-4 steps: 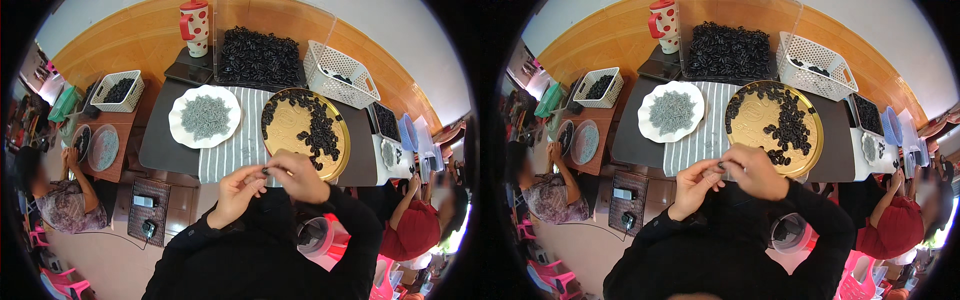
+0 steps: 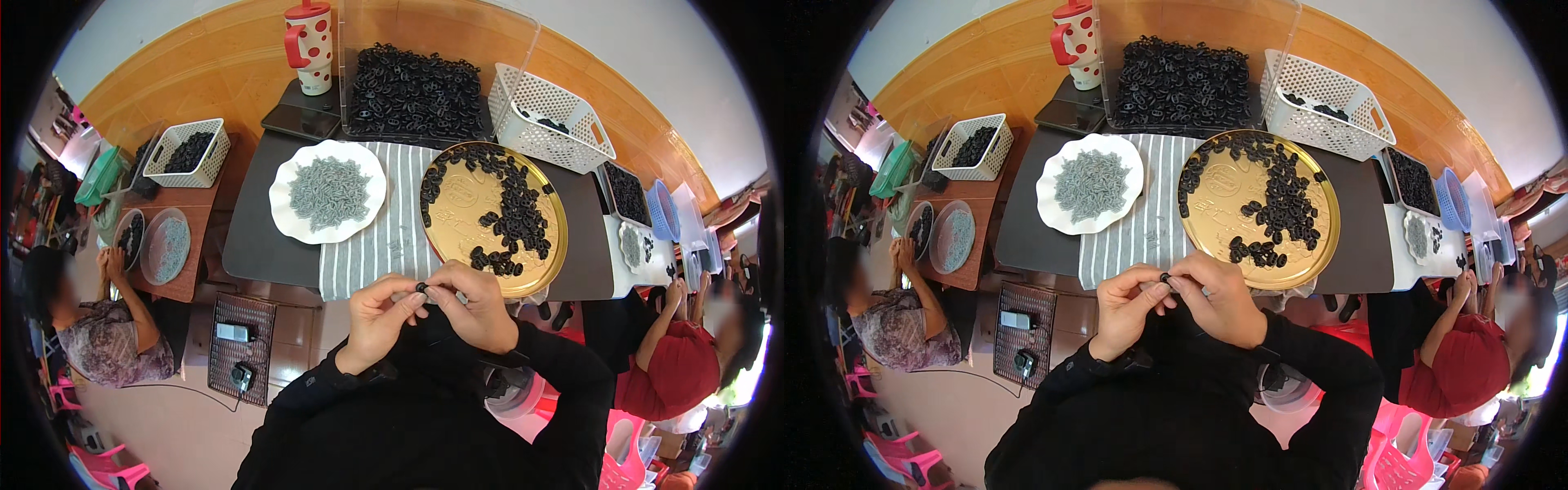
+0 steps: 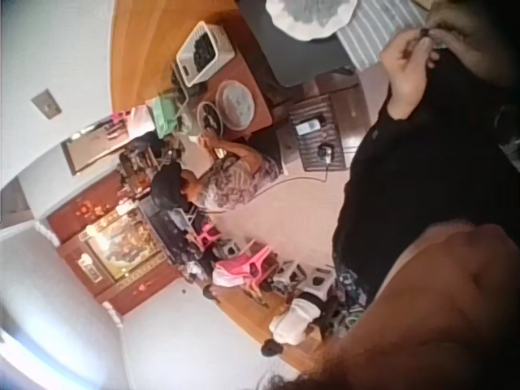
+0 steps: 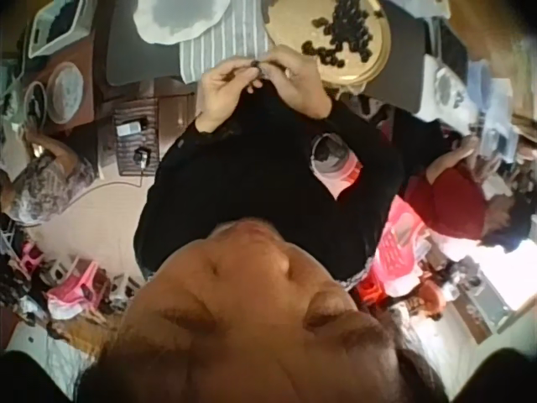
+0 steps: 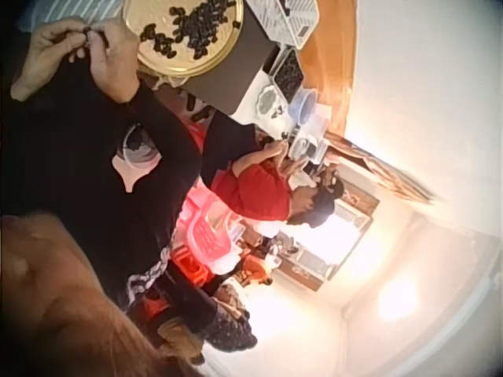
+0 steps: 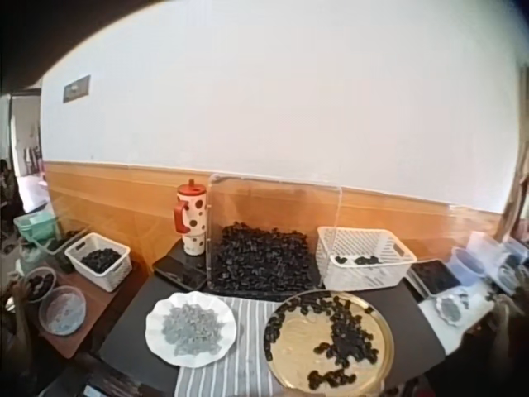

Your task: The person picks up a black plastic piece and a small grey pin by hand, inserts the pin into the piece, and places the assembled unit onto a gold tray.

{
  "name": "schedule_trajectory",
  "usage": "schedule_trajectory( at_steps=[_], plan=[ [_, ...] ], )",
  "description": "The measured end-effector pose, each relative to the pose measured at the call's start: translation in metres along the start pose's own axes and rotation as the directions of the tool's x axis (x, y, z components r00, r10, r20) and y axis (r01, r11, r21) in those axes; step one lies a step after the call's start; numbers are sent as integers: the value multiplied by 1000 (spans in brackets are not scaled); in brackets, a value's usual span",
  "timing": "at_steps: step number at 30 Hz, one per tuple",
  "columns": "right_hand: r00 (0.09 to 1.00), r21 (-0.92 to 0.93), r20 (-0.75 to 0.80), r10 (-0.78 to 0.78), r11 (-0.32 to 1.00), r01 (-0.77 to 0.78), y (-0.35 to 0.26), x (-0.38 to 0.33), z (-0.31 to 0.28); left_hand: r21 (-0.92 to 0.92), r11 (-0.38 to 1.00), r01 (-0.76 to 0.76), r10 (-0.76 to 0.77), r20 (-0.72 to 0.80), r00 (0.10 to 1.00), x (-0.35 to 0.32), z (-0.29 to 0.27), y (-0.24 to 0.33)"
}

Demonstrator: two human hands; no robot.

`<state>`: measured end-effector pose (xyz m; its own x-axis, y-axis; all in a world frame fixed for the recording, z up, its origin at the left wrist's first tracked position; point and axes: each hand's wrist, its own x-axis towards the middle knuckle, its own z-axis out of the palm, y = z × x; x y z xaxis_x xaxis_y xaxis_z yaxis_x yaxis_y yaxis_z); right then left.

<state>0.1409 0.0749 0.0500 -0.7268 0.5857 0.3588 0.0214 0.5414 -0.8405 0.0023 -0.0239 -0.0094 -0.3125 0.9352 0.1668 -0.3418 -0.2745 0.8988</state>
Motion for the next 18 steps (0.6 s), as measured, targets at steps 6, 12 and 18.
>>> schedule_trajectory(
  at_steps=[6,12,18],
  plan=[
    [985,-267,142,-94,955,129,4,17,-13,60,991,116,-110,-91,990,3,3,10],
    [963,-561,264,-55,803,200,42,81,-11,222,974,40,-15,-112,994,9,-6,5],
    [932,-657,363,0,709,256,59,102,7,609,775,-172,221,-7,975,8,-12,20]
  ],
)
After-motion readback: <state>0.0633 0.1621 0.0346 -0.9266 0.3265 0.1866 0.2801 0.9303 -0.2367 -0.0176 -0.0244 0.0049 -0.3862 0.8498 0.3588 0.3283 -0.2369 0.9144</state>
